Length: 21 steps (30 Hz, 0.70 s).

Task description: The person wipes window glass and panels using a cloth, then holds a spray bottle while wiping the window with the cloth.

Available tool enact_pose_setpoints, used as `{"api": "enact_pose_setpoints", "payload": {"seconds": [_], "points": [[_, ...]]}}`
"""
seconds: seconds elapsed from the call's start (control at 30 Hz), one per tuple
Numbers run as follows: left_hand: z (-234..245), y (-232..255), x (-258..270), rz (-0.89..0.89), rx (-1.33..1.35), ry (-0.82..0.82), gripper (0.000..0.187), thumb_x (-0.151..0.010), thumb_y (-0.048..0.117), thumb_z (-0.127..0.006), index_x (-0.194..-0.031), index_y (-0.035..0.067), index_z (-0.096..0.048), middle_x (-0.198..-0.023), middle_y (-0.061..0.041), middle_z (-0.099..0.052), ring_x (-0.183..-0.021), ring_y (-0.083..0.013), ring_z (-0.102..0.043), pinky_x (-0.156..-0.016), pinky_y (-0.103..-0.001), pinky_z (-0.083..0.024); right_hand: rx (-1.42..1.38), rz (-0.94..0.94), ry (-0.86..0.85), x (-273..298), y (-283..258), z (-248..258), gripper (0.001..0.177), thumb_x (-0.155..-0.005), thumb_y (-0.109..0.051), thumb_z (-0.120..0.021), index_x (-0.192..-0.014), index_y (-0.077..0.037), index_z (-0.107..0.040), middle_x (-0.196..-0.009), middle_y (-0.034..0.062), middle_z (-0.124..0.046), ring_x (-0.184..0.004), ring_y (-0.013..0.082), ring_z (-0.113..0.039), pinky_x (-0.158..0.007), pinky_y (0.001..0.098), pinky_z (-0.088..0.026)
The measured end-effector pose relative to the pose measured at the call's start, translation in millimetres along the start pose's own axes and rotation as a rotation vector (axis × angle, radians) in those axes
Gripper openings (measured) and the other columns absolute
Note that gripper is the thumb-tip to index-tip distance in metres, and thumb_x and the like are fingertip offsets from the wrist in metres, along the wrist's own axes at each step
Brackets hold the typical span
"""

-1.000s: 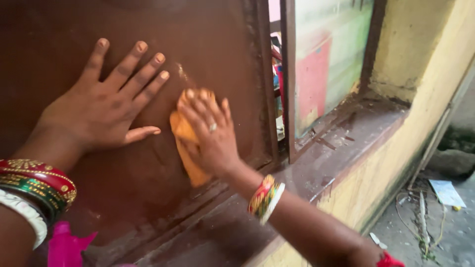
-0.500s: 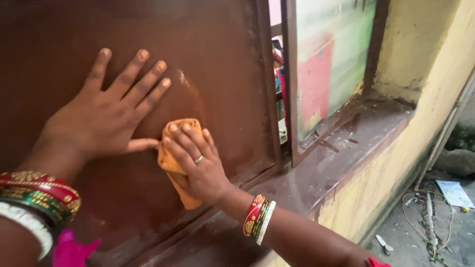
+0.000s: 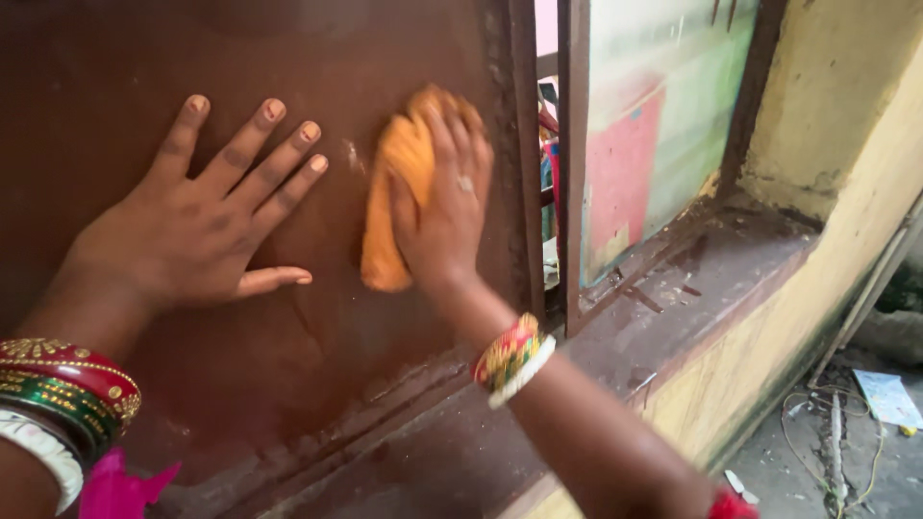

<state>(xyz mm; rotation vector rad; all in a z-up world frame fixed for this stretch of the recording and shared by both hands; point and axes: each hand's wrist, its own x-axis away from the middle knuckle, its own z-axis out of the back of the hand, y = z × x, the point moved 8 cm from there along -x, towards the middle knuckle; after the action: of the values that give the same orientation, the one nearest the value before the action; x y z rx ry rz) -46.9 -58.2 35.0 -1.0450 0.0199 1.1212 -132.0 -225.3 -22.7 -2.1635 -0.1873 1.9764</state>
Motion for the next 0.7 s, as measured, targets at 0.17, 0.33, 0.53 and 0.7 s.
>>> {"api": "enact_pose_setpoints", "payload": {"seconds": [0.17,0.33,0.53,0.7], "points": [[0,0,0,0.005,-0.046,-0.01,0.092,-0.094,0.068,-0.03,-0.16,0.005,-0.032,-0.169,-0.012,-0.028,-0.158,-0.0323,-0.019,-0.121,-0.072,-0.016,-0.039,-0.036,-0.037,65,3,18,0.064,-0.101,-0.022,-0.069,-0.156,-0.008,-0.04,-0.164,0.0172,-0.036,-0.158,0.0434,-0.025,-0.131,0.0555,-0.022],[1,1,-1,-0.011,-0.019,-0.006,0.09,-0.096,0.068,-0.028,-0.16,0.004,-0.033,-0.169,-0.014,-0.027,-0.158,-0.0337,-0.018,-0.12,-0.074,-0.014,-0.005,0.078,-0.153,23,11,4,0.066,-0.099,-0.023,-0.07,-0.156,-0.011,-0.04,-0.167,0.0164,-0.032,-0.16,0.0428,-0.02,-0.132,0.06,-0.014],[-2,1,0,0.037,0.012,-0.072,0.09,-0.098,0.068,-0.026,-0.16,0.003,-0.033,-0.17,-0.013,-0.027,-0.159,-0.0343,-0.018,-0.121,-0.076,-0.011,0.001,0.081,-0.023,-48,21,-8,0.061,-0.107,-0.03,-0.071,-0.159,-0.016,-0.043,-0.161,0.0101,-0.04,-0.157,0.0359,-0.028,-0.133,0.0525,-0.019],[-4,0,-1,0.047,0.029,-0.101,0.09,-0.097,0.068,-0.026,-0.16,0.004,-0.033,-0.17,-0.014,-0.026,-0.159,-0.0346,-0.016,-0.122,-0.076,-0.01,-0.033,-0.042,0.011,33,27,10,0.063,-0.103,-0.026,-0.07,-0.158,-0.011,-0.042,-0.167,0.0149,-0.037,-0.162,0.0409,-0.024,-0.134,0.0577,-0.018]]}}
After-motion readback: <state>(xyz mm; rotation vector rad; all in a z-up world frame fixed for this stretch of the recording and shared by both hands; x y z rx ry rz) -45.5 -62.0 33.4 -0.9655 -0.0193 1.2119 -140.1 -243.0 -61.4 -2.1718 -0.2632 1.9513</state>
